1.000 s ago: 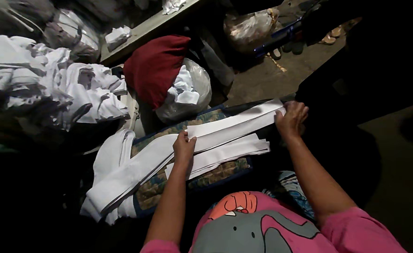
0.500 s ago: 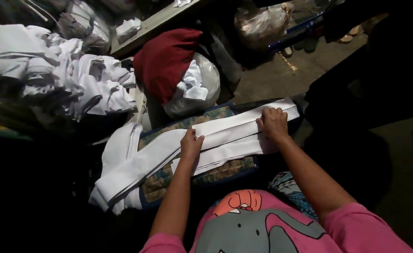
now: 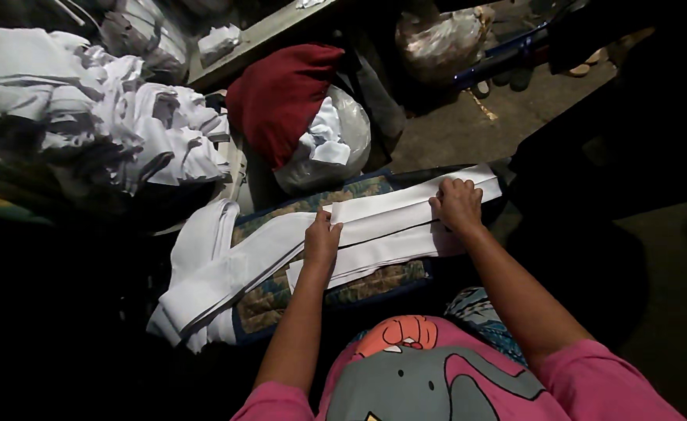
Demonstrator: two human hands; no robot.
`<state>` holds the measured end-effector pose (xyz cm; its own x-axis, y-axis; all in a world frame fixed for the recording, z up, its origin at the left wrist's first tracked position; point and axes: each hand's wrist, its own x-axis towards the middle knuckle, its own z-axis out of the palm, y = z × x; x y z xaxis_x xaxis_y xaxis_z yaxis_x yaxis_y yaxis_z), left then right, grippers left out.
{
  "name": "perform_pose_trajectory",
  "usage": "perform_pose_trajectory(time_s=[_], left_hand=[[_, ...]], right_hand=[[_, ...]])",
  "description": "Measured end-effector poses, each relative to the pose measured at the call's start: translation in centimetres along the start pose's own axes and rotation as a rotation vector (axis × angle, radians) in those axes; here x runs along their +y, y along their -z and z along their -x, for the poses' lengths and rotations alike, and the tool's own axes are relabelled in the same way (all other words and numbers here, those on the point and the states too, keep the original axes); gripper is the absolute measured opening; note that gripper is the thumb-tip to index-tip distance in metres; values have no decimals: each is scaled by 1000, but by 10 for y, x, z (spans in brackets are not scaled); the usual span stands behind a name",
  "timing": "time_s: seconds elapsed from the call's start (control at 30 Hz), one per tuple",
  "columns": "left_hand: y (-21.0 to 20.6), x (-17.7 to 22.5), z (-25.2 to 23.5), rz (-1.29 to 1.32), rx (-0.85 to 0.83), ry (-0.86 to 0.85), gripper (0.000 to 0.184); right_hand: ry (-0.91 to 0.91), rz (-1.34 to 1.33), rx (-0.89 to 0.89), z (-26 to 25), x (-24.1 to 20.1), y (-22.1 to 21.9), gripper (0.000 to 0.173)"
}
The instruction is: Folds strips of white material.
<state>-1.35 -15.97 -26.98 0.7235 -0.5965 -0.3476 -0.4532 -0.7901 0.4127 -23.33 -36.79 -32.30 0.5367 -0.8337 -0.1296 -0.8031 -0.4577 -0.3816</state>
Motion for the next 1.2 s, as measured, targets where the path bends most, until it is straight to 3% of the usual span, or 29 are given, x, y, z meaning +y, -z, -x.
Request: perform_pose_trajectory(time_s=[0.1,0.23,0.37,0.47,0.57,0.8,0.9,0.97,1.07,1.2], left_hand=[[0,0,-1,-38,-2,18,43],[1,11,2,-115,113,18,69],[-42,49,7,-141,147,-456,58],[-96,81,10,-261,-94,-702,73],[-109,82,13,-344,-272,-634,76],[-64,26,17,-448,-196,-392,77],[-55,21,18,-459,-184,-306,80],[-54,30,20,-452,-197,-296,80],[-66,41,20,-426,-241,-437,61],[-73,41,16,-490,-262,-480,59]], right_hand=[[-3,-6,-5,1,-1,2,36],[-15,9,-24,0,-1,-1,37],[-15,-12,-42,2,-2,3,38],[-20,-8,-69,3,-6,7,38],[-37,6,-105,1,-5,9,40],[-48,-10,-66,3,-4,10,40],[-51,-20,-80,9,-17,13,43],[78,-41,-69,22,-29,-1,52],[406,-76,-86,41,-41,-44,59],[445,-10,-173,46,-22,-50,60]])
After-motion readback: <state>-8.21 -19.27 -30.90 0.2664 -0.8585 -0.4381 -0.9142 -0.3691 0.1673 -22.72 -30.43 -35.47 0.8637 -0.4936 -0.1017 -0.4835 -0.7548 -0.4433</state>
